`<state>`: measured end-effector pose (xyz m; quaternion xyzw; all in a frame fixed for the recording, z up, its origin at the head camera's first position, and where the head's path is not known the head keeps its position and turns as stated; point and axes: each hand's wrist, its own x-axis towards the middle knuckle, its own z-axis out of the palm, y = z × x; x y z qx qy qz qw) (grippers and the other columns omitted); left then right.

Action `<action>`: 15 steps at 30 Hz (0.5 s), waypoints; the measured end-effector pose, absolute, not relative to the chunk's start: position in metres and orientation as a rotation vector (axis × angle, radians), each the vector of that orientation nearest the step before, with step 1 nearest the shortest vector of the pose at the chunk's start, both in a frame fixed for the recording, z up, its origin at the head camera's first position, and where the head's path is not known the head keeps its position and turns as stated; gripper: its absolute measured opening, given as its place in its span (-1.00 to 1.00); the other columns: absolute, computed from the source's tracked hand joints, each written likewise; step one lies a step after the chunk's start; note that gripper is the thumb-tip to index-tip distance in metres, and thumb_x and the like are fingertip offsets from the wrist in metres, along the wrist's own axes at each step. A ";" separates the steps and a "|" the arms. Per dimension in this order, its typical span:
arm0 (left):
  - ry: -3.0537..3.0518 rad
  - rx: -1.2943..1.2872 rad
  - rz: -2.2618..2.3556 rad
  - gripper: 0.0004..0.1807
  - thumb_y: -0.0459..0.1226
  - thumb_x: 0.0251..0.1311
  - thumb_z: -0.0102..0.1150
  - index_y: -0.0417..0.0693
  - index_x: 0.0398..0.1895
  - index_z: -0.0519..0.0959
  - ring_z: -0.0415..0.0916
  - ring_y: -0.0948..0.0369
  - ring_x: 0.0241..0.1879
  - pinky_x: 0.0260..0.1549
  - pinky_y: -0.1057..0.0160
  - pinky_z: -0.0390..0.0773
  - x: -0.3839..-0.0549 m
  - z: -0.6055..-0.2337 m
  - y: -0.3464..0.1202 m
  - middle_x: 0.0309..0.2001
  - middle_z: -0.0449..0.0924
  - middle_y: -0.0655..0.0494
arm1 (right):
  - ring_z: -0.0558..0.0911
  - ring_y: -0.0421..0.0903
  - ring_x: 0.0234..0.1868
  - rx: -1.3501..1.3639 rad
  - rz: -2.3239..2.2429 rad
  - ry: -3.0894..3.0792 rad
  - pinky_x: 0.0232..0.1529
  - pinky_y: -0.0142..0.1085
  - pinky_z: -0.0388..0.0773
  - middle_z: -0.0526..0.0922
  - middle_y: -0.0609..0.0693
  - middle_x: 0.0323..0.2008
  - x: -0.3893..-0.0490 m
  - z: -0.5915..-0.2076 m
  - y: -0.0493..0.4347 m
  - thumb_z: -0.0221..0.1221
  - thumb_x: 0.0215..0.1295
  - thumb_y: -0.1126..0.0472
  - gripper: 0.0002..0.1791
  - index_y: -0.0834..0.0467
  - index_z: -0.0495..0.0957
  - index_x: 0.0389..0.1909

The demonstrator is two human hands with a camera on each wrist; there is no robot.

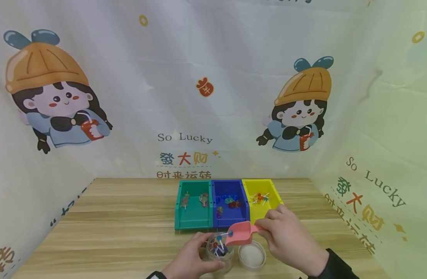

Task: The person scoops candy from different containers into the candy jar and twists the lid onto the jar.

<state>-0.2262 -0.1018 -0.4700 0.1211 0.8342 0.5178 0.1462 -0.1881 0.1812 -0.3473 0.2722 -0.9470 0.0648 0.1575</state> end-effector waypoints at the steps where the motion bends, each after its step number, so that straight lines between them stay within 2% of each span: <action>1: 2.396 0.336 1.491 -0.15 0.02 0.14 0.70 0.03 0.48 0.55 0.50 0.03 0.22 0.26 -0.18 0.68 -0.226 -0.470 -0.102 0.27 0.55 0.02 | 0.40 -0.24 -0.22 0.780 0.188 -2.705 -0.08 -0.26 0.47 0.71 -0.26 -0.33 -0.188 -0.347 0.181 0.47 0.41 0.05 -0.87 -0.03 0.86 -0.13; 15: 2.386 0.294 1.472 -0.12 0.05 0.15 0.69 0.01 0.50 0.53 0.50 0.03 0.21 0.27 -0.15 0.69 -0.225 -0.467 -0.101 0.29 0.54 0.01 | 0.44 -0.24 -0.17 0.702 0.232 -2.685 -0.03 -0.23 0.54 0.72 -0.25 -0.30 -0.187 -0.346 0.183 0.51 0.37 0.10 -0.88 -0.04 0.85 -0.12</action>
